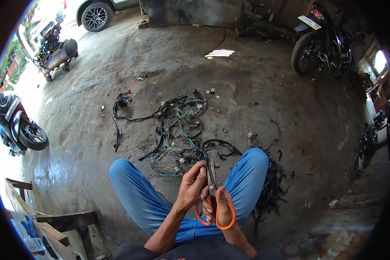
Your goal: The recorder is cutting and stripping electrical wires from a motorcycle wiring harness using scissors and examining the connectors.
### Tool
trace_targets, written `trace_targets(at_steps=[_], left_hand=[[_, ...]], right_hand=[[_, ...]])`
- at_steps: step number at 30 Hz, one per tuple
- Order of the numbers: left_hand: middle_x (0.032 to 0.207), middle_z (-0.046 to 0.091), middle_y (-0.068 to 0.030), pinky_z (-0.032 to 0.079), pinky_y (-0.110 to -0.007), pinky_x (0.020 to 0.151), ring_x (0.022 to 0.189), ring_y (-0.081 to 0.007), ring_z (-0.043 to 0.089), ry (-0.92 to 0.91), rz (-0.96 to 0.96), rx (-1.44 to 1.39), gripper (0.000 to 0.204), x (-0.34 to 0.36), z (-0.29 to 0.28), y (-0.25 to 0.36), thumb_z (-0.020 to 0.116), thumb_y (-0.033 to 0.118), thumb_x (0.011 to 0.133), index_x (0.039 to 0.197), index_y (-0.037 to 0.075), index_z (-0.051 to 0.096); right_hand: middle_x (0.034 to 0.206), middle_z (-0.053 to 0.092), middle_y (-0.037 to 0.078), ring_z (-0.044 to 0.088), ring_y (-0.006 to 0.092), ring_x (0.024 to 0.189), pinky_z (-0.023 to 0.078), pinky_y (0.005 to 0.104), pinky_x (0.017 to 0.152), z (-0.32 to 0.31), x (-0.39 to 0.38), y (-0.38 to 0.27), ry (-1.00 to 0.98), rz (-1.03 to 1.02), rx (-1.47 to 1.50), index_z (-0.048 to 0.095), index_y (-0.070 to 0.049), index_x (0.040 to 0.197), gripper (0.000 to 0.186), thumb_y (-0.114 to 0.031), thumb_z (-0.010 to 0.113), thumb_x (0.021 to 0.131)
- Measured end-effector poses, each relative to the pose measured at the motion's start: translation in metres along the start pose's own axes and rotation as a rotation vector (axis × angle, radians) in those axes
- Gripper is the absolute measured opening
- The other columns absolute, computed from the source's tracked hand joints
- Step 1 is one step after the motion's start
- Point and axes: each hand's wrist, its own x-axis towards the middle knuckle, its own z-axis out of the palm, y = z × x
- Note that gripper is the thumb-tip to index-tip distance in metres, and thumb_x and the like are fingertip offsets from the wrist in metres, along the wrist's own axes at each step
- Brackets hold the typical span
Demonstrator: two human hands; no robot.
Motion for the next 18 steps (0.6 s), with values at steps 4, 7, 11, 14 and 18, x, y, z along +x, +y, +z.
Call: trace_targets(at_steps=[4, 7, 11, 14, 18], left_hand=[[0.117, 0.067, -0.0058, 0.046, -0.021, 0.071, 0.079, -0.0035, 0.054, -0.02, 0.006, 0.083, 0.033, -0.003, -0.002, 0.001, 0.043, 0.024, 0.109, 0.126, -0.001, 0.058], [0.114, 0.066, -0.005, 0.046, -0.021, 0.074, 0.082, -0.0045, 0.055, -0.02, -0.048, 0.132, 0.033, -0.008, -0.003, 0.008, 0.043, 0.023, 0.109, 0.125, -0.001, 0.059], [0.104, 0.061, -0.003, 0.047, -0.022, 0.073, 0.082, -0.0052, 0.056, -0.036, 0.055, 0.227, 0.032, -0.009, -0.004, 0.009, 0.044, 0.02, 0.109, 0.123, -0.002, 0.061], [0.097, 0.055, -0.0021, 0.047, -0.022, 0.07, 0.077, -0.0054, 0.057, -0.022, 0.099, 0.227, 0.031, -0.01, -0.003, 0.008, 0.044, 0.018, 0.109, 0.123, -0.003, 0.061], [0.096, 0.053, -0.0026, 0.047, -0.023, 0.07, 0.074, -0.0066, 0.059, -0.145, -0.112, 0.1, 0.033, -0.01, -0.015, 0.019, 0.043, 0.019, 0.109, 0.128, -0.004, 0.059]], right_hand=[[0.053, 0.042, -0.001, 0.04, 0.008, 0.036, 0.035, 0.0212, 0.036, 0.002, 0.001, -0.005, 0.048, 0.005, -0.028, 0.054, -0.002, 0.095, 0.066, -0.066, 0.035, 0.1], [0.053, 0.041, -0.001, 0.039, 0.0074, 0.036, 0.034, 0.0212, 0.035, 0.003, 0.0, -0.006, 0.064, 0.016, -0.047, 0.054, -0.003, 0.094, 0.066, -0.066, 0.035, 0.1], [0.053, 0.041, -0.001, 0.037, 0.0066, 0.036, 0.033, 0.0208, 0.035, 0.004, -0.002, -0.008, 0.051, 0.042, -0.041, 0.054, -0.003, 0.093, 0.066, -0.065, 0.036, 0.1], [0.055, 0.042, -0.001, 0.036, 0.0057, 0.036, 0.033, 0.0202, 0.035, 0.004, -0.004, -0.009, 0.048, 0.063, -0.006, 0.054, -0.003, 0.092, 0.063, -0.064, 0.038, 0.1], [0.054, 0.041, -0.003, 0.036, 0.0046, 0.039, 0.032, 0.0198, 0.037, 0.002, -0.005, -0.009, 0.031, 0.028, 0.016, 0.056, -0.004, 0.094, 0.054, -0.056, 0.047, 0.101]])
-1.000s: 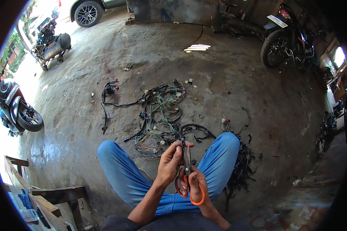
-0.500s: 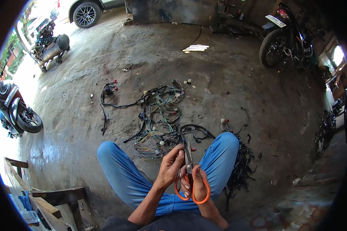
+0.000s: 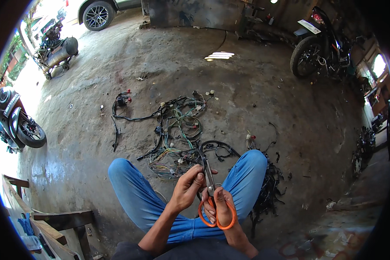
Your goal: The recorder is cutting and stripping electrical wires from a motorcycle wiring harness using scissors and examining the connectors.
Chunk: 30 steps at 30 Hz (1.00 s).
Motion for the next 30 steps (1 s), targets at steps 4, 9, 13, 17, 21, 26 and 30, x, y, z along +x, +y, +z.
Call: trace_targets(at_steps=[4, 9, 13, 17, 21, 26, 30], left_hand=[[0.104, 0.061, -0.0073, 0.048, -0.026, 0.085, 0.096, -0.0104, 0.059, -0.091, -0.012, -0.013, 0.04, 0.008, -0.012, 0.004, 0.049, 0.022, 0.106, 0.138, -0.002, 0.053], [0.107, 0.063, -0.0128, 0.049, -0.036, 0.098, 0.111, -0.0244, 0.063, 0.029, -0.099, -0.432, 0.045, 0.023, -0.013, 0.005, 0.05, 0.021, 0.105, 0.139, -0.008, 0.045], [0.101, 0.062, -0.0072, 0.052, -0.033, 0.087, 0.096, -0.0175, 0.064, 0.154, -0.073, -0.281, 0.031, 0.026, -0.011, 0.002, 0.049, 0.022, 0.106, 0.125, -0.003, 0.053], [0.095, 0.058, -0.0005, 0.049, -0.026, 0.078, 0.082, -0.0077, 0.058, 0.272, -0.04, -0.253, 0.026, 0.024, -0.008, -0.01, 0.05, 0.02, 0.106, 0.124, 0.003, 0.056], [0.095, 0.059, 0.0002, 0.051, -0.026, 0.077, 0.085, -0.0079, 0.058, 0.319, -0.032, -0.423, 0.021, 0.024, 0.001, -0.017, 0.051, 0.02, 0.106, 0.119, 0.006, 0.057], [0.097, 0.06, -0.0009, 0.052, -0.026, 0.076, 0.086, -0.0093, 0.059, 0.328, -0.044, -0.509, 0.013, 0.021, 0.006, -0.019, 0.052, 0.019, 0.105, 0.113, 0.009, 0.055], [0.094, 0.058, 0.0011, 0.046, -0.022, 0.07, 0.079, -0.0057, 0.053, 0.295, -0.045, -0.541, 0.012, 0.025, 0.014, -0.02, 0.05, 0.02, 0.107, 0.107, 0.009, 0.054]], right_hand=[[0.054, 0.042, -0.004, 0.038, 0.0042, 0.038, 0.03, 0.0204, 0.037, -0.005, 0.002, -0.001, 0.011, -0.061, -0.147, 0.057, -0.005, 0.089, 0.047, -0.051, 0.055, 0.1], [0.056, 0.049, -0.002, 0.042, 0.0033, 0.045, 0.031, 0.0225, 0.041, -0.014, 0.002, 0.013, 0.084, -0.052, -0.355, 0.057, -0.004, 0.084, 0.045, -0.047, 0.061, 0.098], [0.06, 0.05, 0.001, 0.04, 0.0076, 0.059, 0.036, 0.027, 0.051, -0.012, 0.005, 0.024, 0.164, -0.183, -0.697, 0.056, -0.001, 0.086, 0.05, -0.049, 0.065, 0.096], [0.06, 0.049, 0.002, 0.041, 0.0087, 0.057, 0.037, 0.0276, 0.051, -0.011, 0.007, 0.027, 0.165, -0.236, -0.756, 0.055, -0.002, 0.087, 0.053, -0.053, 0.062, 0.096], [0.061, 0.046, -0.004, 0.041, 0.0029, 0.047, 0.033, 0.0206, 0.043, -0.029, 0.009, 0.048, 0.08, -0.143, -0.545, 0.052, -0.005, 0.091, 0.054, -0.058, 0.055, 0.097], [0.059, 0.046, -0.003, 0.042, 0.0045, 0.047, 0.033, 0.0228, 0.042, -0.017, 0.008, 0.031, 0.035, -0.083, -0.306, 0.049, -0.007, 0.085, 0.051, -0.056, 0.056, 0.098], [0.057, 0.042, -0.005, 0.039, 0.0035, 0.043, 0.031, 0.0211, 0.039, -0.011, 0.01, 0.028, 0.009, -0.092, -0.098, 0.047, -0.009, 0.083, 0.047, -0.052, 0.056, 0.099]])
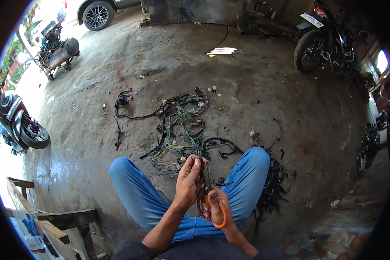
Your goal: The recorder is cutting and stripping electrical wires from a motorcycle wiring harness using scissors and examining the connectors.
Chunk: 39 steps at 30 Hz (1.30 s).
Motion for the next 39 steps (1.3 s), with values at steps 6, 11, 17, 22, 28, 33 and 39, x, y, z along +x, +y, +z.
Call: trace_targets(at_steps=[6, 11, 17, 22, 28, 33, 39], left_hand=[[0.097, 0.058, 0.0004, 0.048, -0.021, 0.07, 0.081, -0.0058, 0.055, 0.003, 0.165, 0.139, 0.01, 0.003, -0.009, -0.012, 0.049, 0.019, 0.107, 0.11, 0.01, 0.052], [0.092, 0.054, 0.0042, 0.042, -0.018, 0.061, 0.074, -0.0017, 0.048, -0.014, 0.184, 0.452, 0.013, 0.0, -0.008, -0.001, 0.048, 0.02, 0.108, 0.114, 0.009, 0.051], [0.076, 0.041, 0.0051, 0.035, -0.02, 0.056, 0.062, -0.0038, 0.04, -0.102, 0.233, 0.591, 0.015, 0.002, -0.015, 0.011, 0.045, 0.02, 0.109, 0.101, 0.007, 0.048], [0.076, 0.043, 0.0037, 0.035, -0.021, 0.056, 0.063, -0.0042, 0.041, -0.199, 0.221, 0.642, 0.013, 0.003, -0.02, 0.017, 0.044, 0.018, 0.109, 0.104, 0.007, 0.048], [0.087, 0.048, 0.004, 0.038, -0.019, 0.064, 0.071, -0.003, 0.043, -0.1, 0.162, 0.434, 0.014, -0.007, -0.02, -0.003, 0.043, 0.019, 0.109, 0.11, 0.007, 0.049], [0.096, 0.05, 0.0021, 0.04, -0.02, 0.076, 0.083, -0.0039, 0.043, -0.126, 0.119, 0.487, 0.015, -0.012, -0.018, 0.001, 0.04, 0.02, 0.11, 0.109, 0.007, 0.048], [0.094, 0.049, 0.0017, 0.04, -0.021, 0.074, 0.081, -0.0048, 0.043, -0.16, 0.203, 0.548, 0.017, -0.011, -0.019, 0.0, 0.039, 0.022, 0.11, 0.109, 0.008, 0.047]], right_hand=[[0.056, 0.042, -0.004, 0.039, 0.0035, 0.042, 0.031, 0.0218, 0.039, 0.002, 0.005, -0.008, 0.017, -0.012, -0.076, 0.047, -0.008, 0.083, 0.045, -0.048, 0.057, 0.1], [0.056, 0.044, -0.004, 0.038, 0.0032, 0.042, 0.031, 0.0208, 0.039, -0.001, 0.003, -0.016, 0.039, -0.012, -0.159, 0.052, -0.006, 0.085, 0.046, -0.049, 0.054, 0.101], [0.055, 0.045, -0.004, 0.039, 0.002, 0.042, 0.03, 0.0198, 0.04, -0.004, -0.001, -0.034, -0.001, 0.098, -0.108, 0.057, -0.004, 0.088, 0.045, -0.047, 0.057, 0.101], [0.055, 0.044, -0.004, 0.038, 0.0017, 0.043, 0.03, 0.02, 0.039, -0.001, -0.003, -0.026, -0.018, 0.092, -0.081, 0.058, -0.004, 0.089, 0.046, -0.048, 0.057, 0.101], [0.056, 0.047, -0.004, 0.042, 0.0024, 0.044, 0.031, 0.0216, 0.039, 0.006, -0.004, -0.009, 0.055, -0.004, -0.166, 0.058, -0.004, 0.088, 0.045, -0.047, 0.058, 0.1], [0.055, 0.048, -0.003, 0.043, 0.0031, 0.043, 0.031, 0.0218, 0.039, 0.008, -0.004, -0.012, 0.066, -0.022, -0.17, 0.057, -0.004, 0.087, 0.043, -0.045, 0.058, 0.101], [0.053, 0.044, -0.003, 0.04, 0.0042, 0.04, 0.032, 0.0212, 0.038, 0.017, -0.004, -0.023, 0.034, -0.014, -0.036, 0.055, -0.005, 0.089, 0.044, -0.046, 0.052, 0.103]])
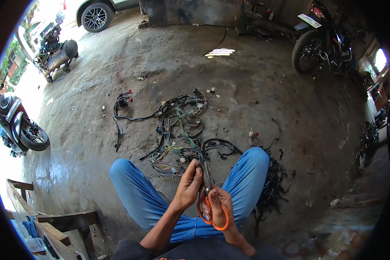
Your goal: The recorder is cutting and stripping electrical wires from a motorcycle wiring harness using scissors and examining the connectors.
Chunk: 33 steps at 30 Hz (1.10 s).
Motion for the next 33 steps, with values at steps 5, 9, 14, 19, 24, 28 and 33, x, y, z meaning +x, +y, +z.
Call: trace_targets(at_steps=[5, 9, 14, 19, 24, 28, 33], left_hand=[[0.095, 0.05, 0.0017, 0.042, -0.022, 0.076, 0.082, -0.0052, 0.044, 0.041, -0.031, -0.048, 0.02, -0.004, 0.006, -0.003, 0.038, 0.024, 0.11, 0.114, 0.007, 0.047], [0.096, 0.051, 0.0018, 0.042, -0.022, 0.077, 0.084, -0.0046, 0.046, 0.059, -0.049, -0.046, 0.024, -0.007, 0.004, -0.005, 0.037, 0.025, 0.111, 0.118, 0.006, 0.048], [0.094, 0.051, 0.0022, 0.04, -0.021, 0.071, 0.079, -0.0037, 0.043, -0.007, -0.018, 0.015, 0.024, -0.005, -0.001, 0.006, 0.037, 0.027, 0.11, 0.114, 0.007, 0.049], [0.092, 0.049, 0.003, 0.035, -0.019, 0.066, 0.074, -0.0032, 0.039, -0.057, -0.013, 0.019, 0.025, -0.003, -0.004, 0.008, 0.041, 0.03, 0.109, 0.107, 0.007, 0.051], [0.102, 0.058, -0.0049, 0.048, -0.031, 0.086, 0.091, -0.016, 0.059, 0.009, 0.061, -0.267, 0.023, 0.014, 0.007, 0.027, 0.05, 0.022, 0.106, 0.114, 0.001, 0.057], [0.11, 0.061, -0.0122, 0.049, -0.04, 0.097, 0.102, -0.023, 0.062, -0.024, -0.152, -0.49, 0.027, 0.017, -0.007, 0.024, 0.05, 0.018, 0.104, 0.12, -0.004, 0.056], [0.109, 0.063, -0.0104, 0.052, -0.04, 0.091, 0.099, -0.0209, 0.063, 0.01, -0.153, -0.55, 0.016, 0.015, -0.006, 0.008, 0.054, 0.016, 0.103, 0.112, 0.004, 0.058]], right_hand=[[0.053, 0.044, -0.003, 0.038, 0.0044, 0.04, 0.031, 0.0206, 0.039, -0.002, 0.0, -0.002, -0.022, 0.054, 0.067, 0.056, -0.004, 0.091, 0.049, -0.05, 0.047, 0.104], [0.053, 0.043, -0.003, 0.038, 0.0042, 0.041, 0.031, 0.0201, 0.039, -0.004, 0.0, 0.002, -0.043, 0.074, 0.097, 0.056, -0.004, 0.092, 0.048, -0.05, 0.048, 0.104], [0.054, 0.042, -0.004, 0.037, 0.0036, 0.041, 0.03, 0.0197, 0.039, -0.007, -0.001, -0.005, -0.067, 0.034, 0.057, 0.057, -0.004, 0.094, 0.046, -0.049, 0.052, 0.102], [0.055, 0.045, -0.006, 0.038, 0.0021, 0.042, 0.03, 0.0194, 0.04, -0.011, -0.002, -0.008, -0.072, 0.055, 0.052, 0.059, -0.004, 0.092, 0.044, -0.047, 0.061, 0.099], [0.06, 0.054, -0.002, 0.044, 0.0044, 0.055, 0.035, 0.0238, 0.048, -0.021, 0.002, -0.008, 0.02, -0.132, -0.542, 0.06, -0.002, 0.09, 0.048, -0.05, 0.067, 0.094], [0.062, 0.055, 0.0, 0.043, 0.0065, 0.058, 0.038, 0.0254, 0.052, -0.026, 0.002, 0.003, 0.015, -0.099, -0.574, 0.058, -0.002, 0.09, 0.051, -0.052, 0.067, 0.093], [0.07, 0.062, 0.004, 0.056, 0.0075, 0.058, 0.045, 0.0239, 0.053, -0.029, 0.001, 0.029, 0.14, 0.029, -0.286, 0.056, 0.0, 0.09, 0.062, -0.06, 0.071, 0.085]])
